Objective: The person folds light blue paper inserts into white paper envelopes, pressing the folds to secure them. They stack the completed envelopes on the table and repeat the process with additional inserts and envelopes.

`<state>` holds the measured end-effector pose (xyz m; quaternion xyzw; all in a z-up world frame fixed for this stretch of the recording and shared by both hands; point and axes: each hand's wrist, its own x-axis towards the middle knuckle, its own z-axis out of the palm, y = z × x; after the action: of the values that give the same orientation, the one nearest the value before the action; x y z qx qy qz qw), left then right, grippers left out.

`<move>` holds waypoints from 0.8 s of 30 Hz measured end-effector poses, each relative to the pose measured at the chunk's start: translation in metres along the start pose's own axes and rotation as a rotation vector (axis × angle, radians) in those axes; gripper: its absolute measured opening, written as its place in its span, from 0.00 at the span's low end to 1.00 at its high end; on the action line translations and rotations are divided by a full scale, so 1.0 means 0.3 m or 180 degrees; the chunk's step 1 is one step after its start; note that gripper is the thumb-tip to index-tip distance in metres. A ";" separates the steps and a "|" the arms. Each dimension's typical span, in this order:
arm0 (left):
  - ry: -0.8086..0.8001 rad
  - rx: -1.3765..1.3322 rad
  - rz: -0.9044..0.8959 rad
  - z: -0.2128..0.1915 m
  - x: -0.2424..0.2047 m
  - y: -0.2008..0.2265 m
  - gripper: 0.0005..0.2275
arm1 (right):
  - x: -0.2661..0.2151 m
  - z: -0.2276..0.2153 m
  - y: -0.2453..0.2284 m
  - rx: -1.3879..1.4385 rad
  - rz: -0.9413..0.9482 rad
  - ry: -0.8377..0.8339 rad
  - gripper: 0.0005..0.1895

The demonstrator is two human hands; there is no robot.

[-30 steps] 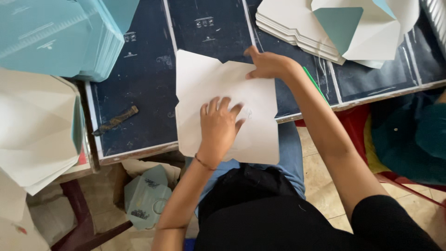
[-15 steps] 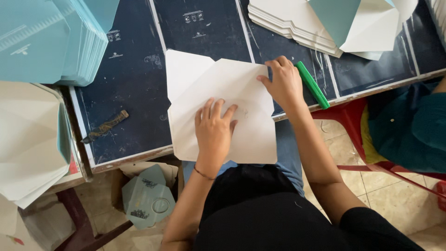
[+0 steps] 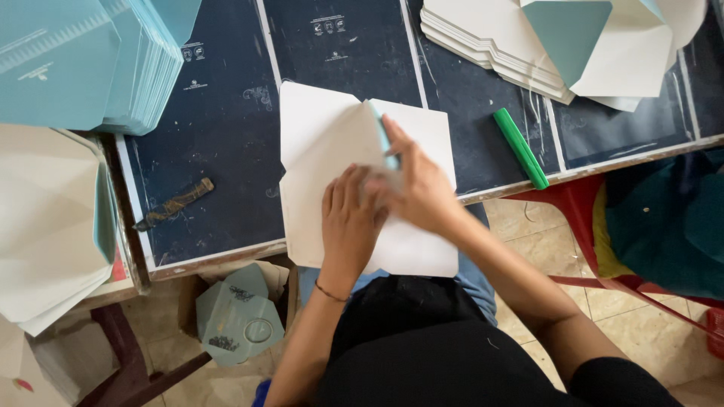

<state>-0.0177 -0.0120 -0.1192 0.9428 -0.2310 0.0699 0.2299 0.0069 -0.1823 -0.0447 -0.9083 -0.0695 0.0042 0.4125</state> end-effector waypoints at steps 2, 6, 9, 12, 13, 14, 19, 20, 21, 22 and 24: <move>0.0567 -0.0097 -0.0101 0.082 -0.019 -0.036 0.36 | -0.014 0.066 0.022 -0.0331 -0.0712 0.0034 0.45; 0.0508 -0.0487 -0.0159 0.000 -0.002 -0.002 0.42 | -0.054 0.155 0.108 -0.0809 -0.0876 -0.0326 0.64; -0.0362 -0.0089 -0.0135 -0.019 0.007 -0.003 0.39 | -0.026 0.090 0.136 0.0094 -0.0724 -0.0521 0.60; -0.0664 0.0299 -0.0063 -0.078 0.029 0.022 0.36 | -0.005 -0.011 0.193 0.0799 0.0209 -0.0686 0.39; -0.0498 0.0246 0.0052 -0.078 0.036 0.022 0.35 | -0.006 -0.029 0.259 0.0080 0.0115 0.0080 0.29; -0.0319 0.0196 0.0164 -0.077 0.052 0.021 0.34 | 0.002 -0.049 0.326 -0.0645 0.0002 0.0843 0.22; 0.0331 0.0492 0.0558 -0.002 0.115 -0.016 0.21 | 0.013 -0.103 0.466 -0.1638 0.0422 0.0852 0.41; 0.0541 0.0569 0.0685 -0.018 0.137 -0.013 0.15 | 0.026 -0.105 0.485 -0.1539 0.0495 0.0803 0.40; 0.0562 0.0568 0.0699 -0.044 0.138 -0.004 0.15 | 0.030 -0.104 0.493 -0.1549 0.0486 0.0825 0.40; 0.0517 0.0616 0.0711 -0.069 0.127 0.008 0.12 | 0.024 -0.097 0.501 -0.1591 0.0515 0.0751 0.38; 0.0465 0.0672 0.0710 -0.115 0.095 0.028 0.10 | 0.018 -0.087 0.513 -0.1623 0.0539 0.0666 0.37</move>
<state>0.0026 -0.0140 -0.0785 0.9226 -0.3083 0.1872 0.1366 0.0327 -0.3013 -0.1428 -0.9808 0.0507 -0.0727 0.1739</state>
